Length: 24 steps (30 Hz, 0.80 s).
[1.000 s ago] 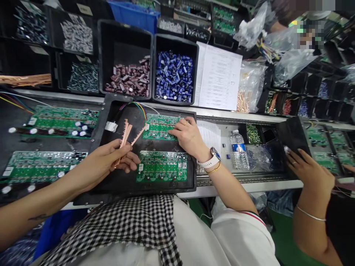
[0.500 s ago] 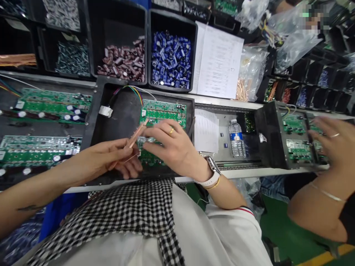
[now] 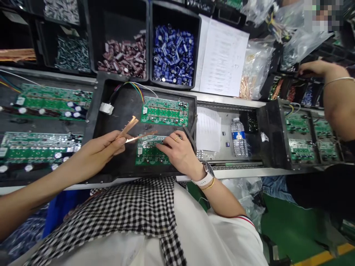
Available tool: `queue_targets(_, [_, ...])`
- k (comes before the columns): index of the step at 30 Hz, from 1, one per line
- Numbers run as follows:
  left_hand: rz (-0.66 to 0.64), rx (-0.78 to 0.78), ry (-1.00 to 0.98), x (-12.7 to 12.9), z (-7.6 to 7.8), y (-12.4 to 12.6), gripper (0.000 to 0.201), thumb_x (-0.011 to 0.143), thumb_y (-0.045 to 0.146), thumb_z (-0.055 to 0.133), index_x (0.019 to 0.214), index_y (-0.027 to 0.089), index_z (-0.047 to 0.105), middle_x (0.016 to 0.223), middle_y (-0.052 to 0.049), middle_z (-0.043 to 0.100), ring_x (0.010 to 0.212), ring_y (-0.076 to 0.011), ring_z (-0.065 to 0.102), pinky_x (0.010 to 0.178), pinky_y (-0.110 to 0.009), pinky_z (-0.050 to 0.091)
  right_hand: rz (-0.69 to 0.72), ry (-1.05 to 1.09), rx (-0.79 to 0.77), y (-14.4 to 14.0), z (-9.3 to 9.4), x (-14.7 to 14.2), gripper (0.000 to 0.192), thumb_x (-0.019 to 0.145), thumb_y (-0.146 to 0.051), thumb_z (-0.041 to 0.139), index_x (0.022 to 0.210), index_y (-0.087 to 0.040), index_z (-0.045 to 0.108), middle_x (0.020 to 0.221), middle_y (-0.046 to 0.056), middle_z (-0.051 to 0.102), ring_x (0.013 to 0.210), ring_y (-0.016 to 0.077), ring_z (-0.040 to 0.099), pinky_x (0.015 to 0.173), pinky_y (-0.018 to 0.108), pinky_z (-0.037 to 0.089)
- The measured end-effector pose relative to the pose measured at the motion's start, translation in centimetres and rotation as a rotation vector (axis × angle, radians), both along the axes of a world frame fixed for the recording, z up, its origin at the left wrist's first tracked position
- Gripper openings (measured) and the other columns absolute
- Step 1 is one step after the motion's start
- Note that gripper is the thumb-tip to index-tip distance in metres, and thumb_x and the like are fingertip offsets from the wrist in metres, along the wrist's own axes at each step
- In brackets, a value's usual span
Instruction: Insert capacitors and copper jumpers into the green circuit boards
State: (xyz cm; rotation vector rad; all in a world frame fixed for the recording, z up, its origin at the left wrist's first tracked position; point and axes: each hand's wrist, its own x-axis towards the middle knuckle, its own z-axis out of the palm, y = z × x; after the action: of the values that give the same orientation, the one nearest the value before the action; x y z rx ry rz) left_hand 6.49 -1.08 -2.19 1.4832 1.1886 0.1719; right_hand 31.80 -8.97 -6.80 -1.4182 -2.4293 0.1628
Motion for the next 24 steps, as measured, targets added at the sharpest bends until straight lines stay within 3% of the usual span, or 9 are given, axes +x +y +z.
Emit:
queue_targets(5, [-0.007,-0.083,-0.060,-0.2,0.4,-1.5,0.046,0.096,0.058,0.043,0.114,0.020,0.060,0.069,0.002,0.054,0.057,-0.0108,0.046,0.046,-0.017,0.035,-0.093,0.206,-0.139,-0.5,1.8,-1.3,0.030,0.095,-0.021,0.057,0.123,-0.026,0.066,0.108,0.007,0.064,0.103,0.0210,0.055,0.101,0.045,0.043])
queue_targets(8, [-0.174,-0.154,-0.209,0.7,1.4,-3.1,0.040,0.100,0.053,0.037,0.107,0.020,0.058,0.069,0.002,0.056,0.052,-0.0092,0.046,0.047,-0.019,0.037,-0.179,0.704,-0.251,-0.8,3.3,-3.6,0.034,0.090,-0.034,0.066,0.124,-0.028,0.065,0.115,0.007,0.063,0.109,0.0209,0.059,0.096,0.041,0.051])
queue_targets(10, [-0.292,-0.049,-0.219,0.9,2.3,-2.4,0.038,0.102,0.048,0.033,0.105,0.021,0.059,0.083,-0.001,0.065,0.067,-0.0126,0.060,0.063,-0.024,0.050,-0.263,1.045,-0.233,-0.9,3.9,-5.1,0.017,0.092,-0.029,0.065,0.107,-0.028,0.073,0.103,0.005,0.068,0.104,0.0193,0.063,0.091,0.038,0.055])
queue_targets(12, [-0.281,0.240,-0.051,-0.1,3.4,0.9,0.039,0.103,0.043,0.029,0.112,0.021,0.059,0.104,-0.005,0.067,0.096,-0.0191,0.065,0.087,-0.032,0.051,-0.303,1.255,-0.218,-1.0,4.3,-6.1,0.014,0.092,-0.023,0.062,0.093,-0.027,0.075,0.095,0.004,0.071,0.099,0.0188,0.066,0.085,0.036,0.058])
queue_targets(13, [-0.184,0.431,0.085,-1.3,4.1,3.5,0.041,0.103,0.041,0.026,0.117,0.019,0.058,0.112,-0.008,0.065,0.106,-0.0226,0.062,0.094,-0.036,0.048,-0.298,1.308,-0.239,-1.1,4.4,-6.3,0.014,0.092,-0.021,0.062,0.093,-0.026,0.075,0.097,0.005,0.072,0.096,0.0187,0.068,0.082,0.036,0.059])
queue_targets(15, [-0.008,0.707,0.568,-4.4,5.3,9.8,0.044,0.103,0.039,0.027,0.128,0.011,0.051,0.135,-0.014,0.050,0.131,-0.0345,0.045,0.108,-0.050,0.036,-0.287,1.337,-0.289,-1.3,4.7,-6.2,0.015,0.093,-0.019,0.060,0.095,-0.025,0.074,0.101,0.005,0.072,0.090,0.0180,0.070,0.078,0.036,0.061])
queue_targets(17, [0.102,0.673,0.898,-7.6,5.8,16.1,0.062,0.100,0.050,0.032,0.140,0.002,0.033,0.151,-0.017,0.028,0.140,-0.0454,0.027,0.111,-0.063,0.025,-0.286,1.240,-0.287,-1.7,4.8,-5.6,0.017,0.094,-0.016,0.058,0.096,-0.025,0.073,0.098,0.005,0.072,0.091,0.0181,0.071,0.080,0.037,0.062])
queue_targets(19, [0.099,0.526,0.979,-9.2,5.1,20.8,0.069,0.102,0.053,0.022,0.142,-0.004,0.022,0.156,-0.016,0.012,0.143,-0.0454,0.012,0.114,-0.063,0.017,-0.285,1.029,-0.220,-2.0,4.6,-4.9,0.022,0.093,-0.013,0.058,0.103,-0.026,0.072,0.100,0.006,0.069,0.097,0.0180,0.068,0.083,0.035,0.060])
queue_targets(24, [-0.085,0.651,0.885,-5.0,0.2,25.3,0.064,0.097,0.059,0.037,0.141,0.013,0.031,0.157,0.005,0.021,0.143,-0.0277,0.008,0.121,-0.046,0.003,-0.151,0.446,-0.089,-2.6,2.8,-3.5,0.050,0.093,0.002,0.039,0.133,-0.022,0.058,0.105,0.010,0.062,0.097,0.0176,0.060,0.080,0.036,0.055])
